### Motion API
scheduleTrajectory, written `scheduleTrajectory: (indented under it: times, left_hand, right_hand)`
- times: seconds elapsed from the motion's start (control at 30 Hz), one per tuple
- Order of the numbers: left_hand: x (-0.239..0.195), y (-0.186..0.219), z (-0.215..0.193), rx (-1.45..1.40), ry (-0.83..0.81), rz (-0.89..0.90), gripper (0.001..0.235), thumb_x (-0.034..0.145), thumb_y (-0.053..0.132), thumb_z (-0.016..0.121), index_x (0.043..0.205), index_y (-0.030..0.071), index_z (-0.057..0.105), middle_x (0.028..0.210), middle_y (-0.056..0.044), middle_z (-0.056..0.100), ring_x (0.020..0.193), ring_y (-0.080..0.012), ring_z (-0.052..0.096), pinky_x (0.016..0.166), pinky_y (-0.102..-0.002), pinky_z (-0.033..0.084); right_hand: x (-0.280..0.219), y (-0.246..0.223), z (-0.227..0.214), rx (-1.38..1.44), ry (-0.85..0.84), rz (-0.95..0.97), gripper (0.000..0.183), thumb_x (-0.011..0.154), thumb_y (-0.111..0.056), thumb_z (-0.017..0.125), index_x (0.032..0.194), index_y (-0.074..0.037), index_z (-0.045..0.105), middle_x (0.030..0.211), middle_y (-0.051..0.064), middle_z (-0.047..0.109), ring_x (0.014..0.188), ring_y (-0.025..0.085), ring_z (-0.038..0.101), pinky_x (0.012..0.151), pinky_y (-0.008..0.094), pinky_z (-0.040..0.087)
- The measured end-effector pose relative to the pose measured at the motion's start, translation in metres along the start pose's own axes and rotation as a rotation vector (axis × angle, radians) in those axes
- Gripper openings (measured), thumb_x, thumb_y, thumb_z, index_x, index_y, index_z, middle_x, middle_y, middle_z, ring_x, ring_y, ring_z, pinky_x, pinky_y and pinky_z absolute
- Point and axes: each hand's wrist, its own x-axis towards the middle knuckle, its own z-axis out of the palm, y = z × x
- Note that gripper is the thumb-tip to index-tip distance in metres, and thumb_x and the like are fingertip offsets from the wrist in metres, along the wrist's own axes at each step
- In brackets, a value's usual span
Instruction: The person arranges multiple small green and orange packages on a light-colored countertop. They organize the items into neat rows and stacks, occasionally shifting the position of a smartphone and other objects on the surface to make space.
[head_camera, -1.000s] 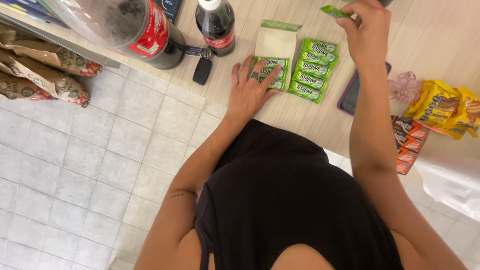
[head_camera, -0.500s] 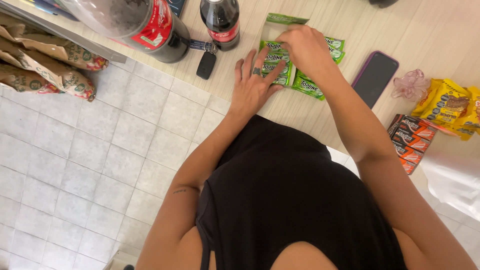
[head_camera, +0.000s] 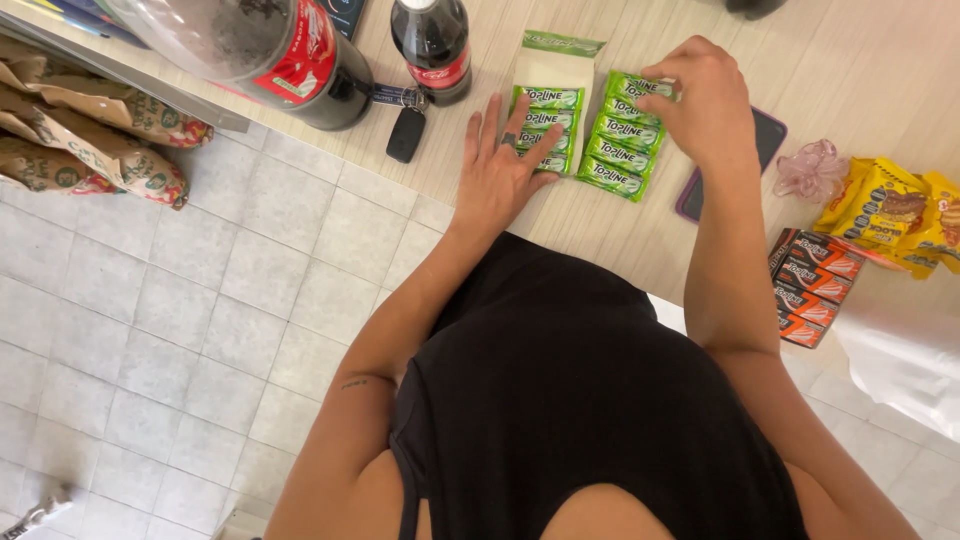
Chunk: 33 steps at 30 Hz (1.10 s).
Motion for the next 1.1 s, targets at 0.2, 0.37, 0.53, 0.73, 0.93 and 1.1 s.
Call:
scheduleTrajectory:
  times: [0.2,0.37,0.53,0.73,0.93,1.1]
  left_hand:
    - [-0.003,0.002,0.004,0.033,-0.063,0.014,0.089,0.090,0.068,0.082,0.159,0.034,0.037,0.162,-0.024,0.038,0.148,-0.0550,0.021,0.125,-0.062,0.017]
    - [0.000,0.008,-0.011,-0.020,-0.080,-0.054,0.081,0.085,0.060,0.085,0.151,0.030,0.050,0.164,-0.020,0.033,0.151,-0.0509,0.018,0.125,-0.062,0.014]
    - [0.009,0.016,-0.024,0.013,-0.012,-0.101,0.087,0.077,0.062,0.089,0.147,0.022,0.058,0.167,-0.011,0.028,0.155,-0.0394,0.019,0.124,-0.064,0.021]
    - [0.010,0.033,-0.004,0.067,-0.001,-0.075,0.094,0.082,0.077,0.074,0.145,0.009,0.058,0.162,-0.016,0.040,0.153,-0.0352,0.027,0.125,-0.060,0.021]
    - [0.023,0.038,0.008,-0.061,-0.265,-0.129,0.105,0.087,0.077,0.062,0.157,0.005,0.035,0.167,-0.020,0.027,0.155,-0.0397,0.028,0.131,-0.055,0.000]
    - [0.027,0.036,0.004,-0.047,-0.352,-0.096,0.103,0.092,0.076,0.056,0.159,0.002,0.030,0.168,-0.022,0.023,0.155,-0.0442,0.026,0.130,-0.057,-0.002]
  right_hand:
    - [-0.005,0.020,0.011,0.098,-0.036,0.094,0.027,0.088,-0.008,0.088,0.113,-0.005,0.081,0.106,0.011,0.060,0.081,0.024,0.058,0.069,0.041,0.047]
    - [-0.006,0.018,0.012,0.142,-0.056,0.120,0.021,0.088,-0.005,0.088,0.102,-0.006,0.073,0.098,0.008,0.061,0.078,0.022,0.053,0.069,0.039,0.046]
    - [-0.004,-0.035,-0.012,0.244,0.068,0.146,0.020,0.092,-0.007,0.090,0.099,-0.012,0.073,0.082,0.000,0.060,0.067,0.011,0.040,0.064,0.032,0.040]
    - [0.034,-0.086,0.034,0.359,0.164,-0.256,0.007,0.098,0.006,0.075,0.102,0.001,0.077,0.096,0.011,0.076,0.086,0.022,0.070,0.076,0.032,0.057]
    - [0.058,-0.036,0.098,-0.129,0.040,0.008,0.010,0.097,-0.017,0.075,0.104,-0.023,0.078,0.097,0.008,0.077,0.085,0.041,0.074,0.078,0.056,0.059]
    - [0.046,-0.045,0.100,-0.397,0.263,-0.193,0.010,0.091,-0.017,0.075,0.080,-0.017,0.077,0.074,0.004,0.067,0.073,0.030,0.072,0.071,0.042,0.059]
